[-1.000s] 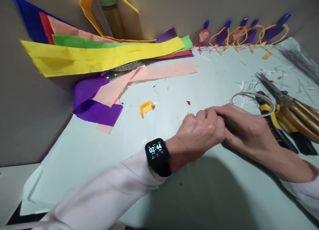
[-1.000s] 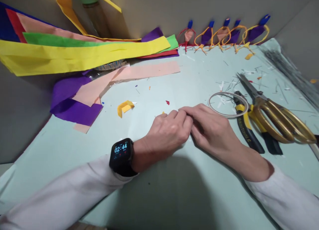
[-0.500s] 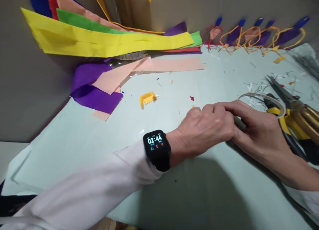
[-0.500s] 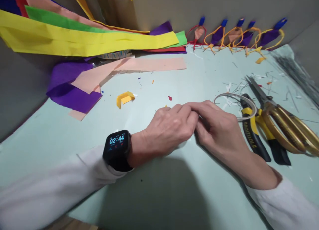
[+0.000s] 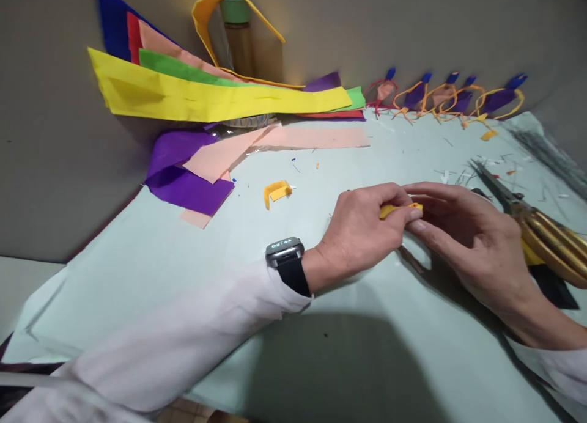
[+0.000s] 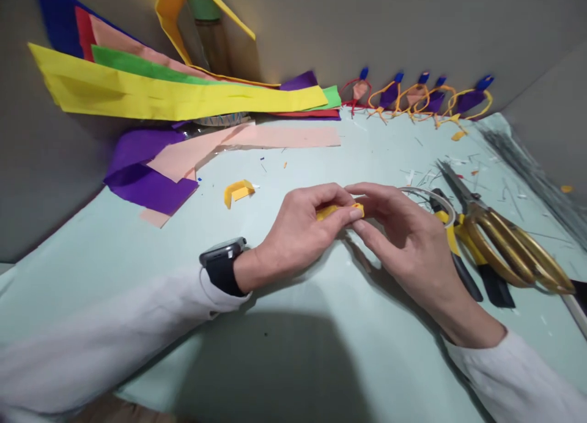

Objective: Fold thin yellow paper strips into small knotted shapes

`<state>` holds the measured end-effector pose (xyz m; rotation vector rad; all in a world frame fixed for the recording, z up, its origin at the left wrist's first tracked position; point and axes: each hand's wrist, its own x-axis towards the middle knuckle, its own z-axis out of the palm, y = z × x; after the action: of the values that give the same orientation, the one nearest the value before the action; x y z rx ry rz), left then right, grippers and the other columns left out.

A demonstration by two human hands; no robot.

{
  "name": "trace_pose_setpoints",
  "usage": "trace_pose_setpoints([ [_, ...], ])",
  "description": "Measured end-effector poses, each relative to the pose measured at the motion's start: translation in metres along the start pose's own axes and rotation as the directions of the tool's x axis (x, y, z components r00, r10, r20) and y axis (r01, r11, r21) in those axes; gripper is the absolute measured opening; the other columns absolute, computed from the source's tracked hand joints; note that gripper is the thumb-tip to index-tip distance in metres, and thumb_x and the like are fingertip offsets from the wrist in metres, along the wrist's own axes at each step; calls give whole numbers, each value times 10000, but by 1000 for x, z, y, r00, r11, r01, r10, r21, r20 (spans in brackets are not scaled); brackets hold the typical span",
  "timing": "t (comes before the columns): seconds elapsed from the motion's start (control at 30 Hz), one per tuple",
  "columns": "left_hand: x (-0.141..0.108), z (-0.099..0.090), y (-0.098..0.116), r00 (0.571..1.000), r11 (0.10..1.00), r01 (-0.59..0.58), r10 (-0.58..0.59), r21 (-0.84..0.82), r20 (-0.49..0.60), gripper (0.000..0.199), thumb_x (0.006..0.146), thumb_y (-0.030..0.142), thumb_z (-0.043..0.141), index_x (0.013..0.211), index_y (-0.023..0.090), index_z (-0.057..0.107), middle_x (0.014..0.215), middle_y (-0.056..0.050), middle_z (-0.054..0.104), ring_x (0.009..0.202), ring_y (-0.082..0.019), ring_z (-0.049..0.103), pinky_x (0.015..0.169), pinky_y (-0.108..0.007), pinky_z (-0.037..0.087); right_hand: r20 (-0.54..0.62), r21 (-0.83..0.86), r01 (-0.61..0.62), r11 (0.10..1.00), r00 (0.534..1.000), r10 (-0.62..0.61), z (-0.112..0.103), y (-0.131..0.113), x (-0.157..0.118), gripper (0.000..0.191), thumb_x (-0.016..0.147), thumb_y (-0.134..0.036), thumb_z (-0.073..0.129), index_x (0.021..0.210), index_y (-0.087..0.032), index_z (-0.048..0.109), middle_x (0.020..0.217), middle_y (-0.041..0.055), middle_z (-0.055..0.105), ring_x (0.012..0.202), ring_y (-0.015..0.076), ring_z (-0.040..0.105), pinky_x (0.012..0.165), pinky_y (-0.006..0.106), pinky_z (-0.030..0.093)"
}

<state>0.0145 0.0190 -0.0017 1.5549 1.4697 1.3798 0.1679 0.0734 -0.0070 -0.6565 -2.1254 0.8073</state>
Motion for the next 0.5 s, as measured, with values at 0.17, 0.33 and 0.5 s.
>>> trace_pose_setpoints([
  [0.17, -11, 2, -3, 975, 923, -216, 220, 317, 25, 176, 905, 187, 461, 891, 176, 636, 872, -49, 692, 800, -186, 617, 715, -304, 470, -134, -35, 87, 996, 987, -91, 6, 4, -6, 406, 794, -143, 705, 1159, -315, 660, 989, 12, 685, 849, 157, 663, 804, 321, 539],
  [0.33, -15, 2, -4, 924, 837, -348, 383, 422, 2, 260, 951, 180, 388, 1006, 150, 640, 882, -51, 684, 795, -172, 609, 687, -292, 473, -240, 37, 200, 979, 953, -186, 10, 1, -7, 463, 711, -96, 798, 1100, -328, 704, 906, 21, 705, 794, 169, 650, 702, 337, 524],
  [0.5, -12, 5, -3, 947, 912, -295, 319, 286, -40, 228, 966, 211, 410, 932, 168, 631, 913, -29, 700, 831, -145, 617, 752, -258, 502, -320, 52, 168, 984, 937, -143, 9, 0, -6, 381, 701, -129, 814, 1040, -288, 743, 916, 67, 726, 808, 218, 672, 753, 420, 525],
])
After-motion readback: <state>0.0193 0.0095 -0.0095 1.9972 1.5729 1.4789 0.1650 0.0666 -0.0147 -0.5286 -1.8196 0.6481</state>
